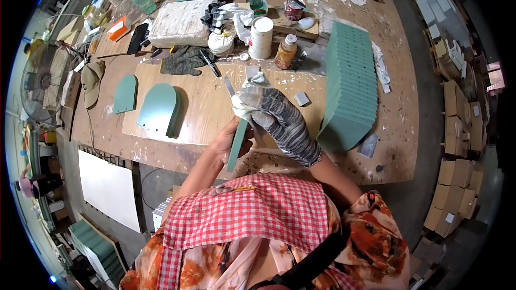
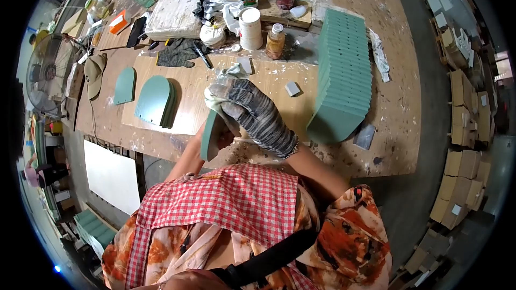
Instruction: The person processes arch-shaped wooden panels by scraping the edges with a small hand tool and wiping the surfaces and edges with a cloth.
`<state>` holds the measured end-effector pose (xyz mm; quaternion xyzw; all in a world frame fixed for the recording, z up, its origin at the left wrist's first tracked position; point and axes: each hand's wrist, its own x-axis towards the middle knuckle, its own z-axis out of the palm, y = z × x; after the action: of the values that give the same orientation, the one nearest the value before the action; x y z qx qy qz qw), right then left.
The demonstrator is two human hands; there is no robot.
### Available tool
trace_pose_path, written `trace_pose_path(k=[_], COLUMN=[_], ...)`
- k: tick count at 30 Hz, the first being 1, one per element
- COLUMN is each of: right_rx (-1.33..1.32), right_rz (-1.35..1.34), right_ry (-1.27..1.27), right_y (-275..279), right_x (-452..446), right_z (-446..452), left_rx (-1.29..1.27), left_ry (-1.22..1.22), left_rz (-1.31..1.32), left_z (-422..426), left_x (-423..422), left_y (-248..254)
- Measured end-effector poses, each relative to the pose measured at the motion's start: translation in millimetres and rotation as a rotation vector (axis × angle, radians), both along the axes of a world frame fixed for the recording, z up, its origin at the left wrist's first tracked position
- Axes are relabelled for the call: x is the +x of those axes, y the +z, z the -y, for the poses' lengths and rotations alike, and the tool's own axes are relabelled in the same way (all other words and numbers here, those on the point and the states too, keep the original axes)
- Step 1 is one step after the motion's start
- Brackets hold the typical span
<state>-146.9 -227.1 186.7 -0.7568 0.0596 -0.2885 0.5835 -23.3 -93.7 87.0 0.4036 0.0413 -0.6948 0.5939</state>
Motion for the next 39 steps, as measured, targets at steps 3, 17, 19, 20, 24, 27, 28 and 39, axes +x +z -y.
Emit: trace_pose_path(k=[3,17,19,20,24,27,28,39], right_rx=[0.038,-0.577,-0.102,-0.099,-0.219,0.722,0.720,0.319], right_rz=[-0.071,-0.126,-0.190,-0.193,-0.190,-0.098,-0.097,0.035], right_ry=[0.016,0.001,0.039,0.041,-0.024,0.083,0.084,-0.089], right_y=[-1.0,-74.4,-95.1,-103.2,-125.7,-128.0,-130.2,-87.5], right_x=[-6.9,-8.6,-10.8,-13.6,-22.6,-35.5,-41.8,19.3], right_z=[-1.1,-20.5,-29.4,-28.3,-32.6,-52.3,-53.1,23.3], left_rx=[-0.118,0.021,0.086,0.152,0.199,0.079,0.077,-0.251], left_ry=[-0.066,0.509,0.549,0.584,0.692,0.679,0.680,0.342], left_rz=[-0.071,-0.178,-0.138,-0.095,-0.187,-0.135,-0.134,0.109], left_z=[-4.0,10.7,12.1,11.5,10.8,10.7,11.0,-13.8], left_x=[3.3,-1.0,-0.9,-1.4,-5.0,-0.8,0.6,-4.1], left_y=[-14.1,-33.9,-18.4,-13.6,-16.5,-16.0,-12.0,-3.3])
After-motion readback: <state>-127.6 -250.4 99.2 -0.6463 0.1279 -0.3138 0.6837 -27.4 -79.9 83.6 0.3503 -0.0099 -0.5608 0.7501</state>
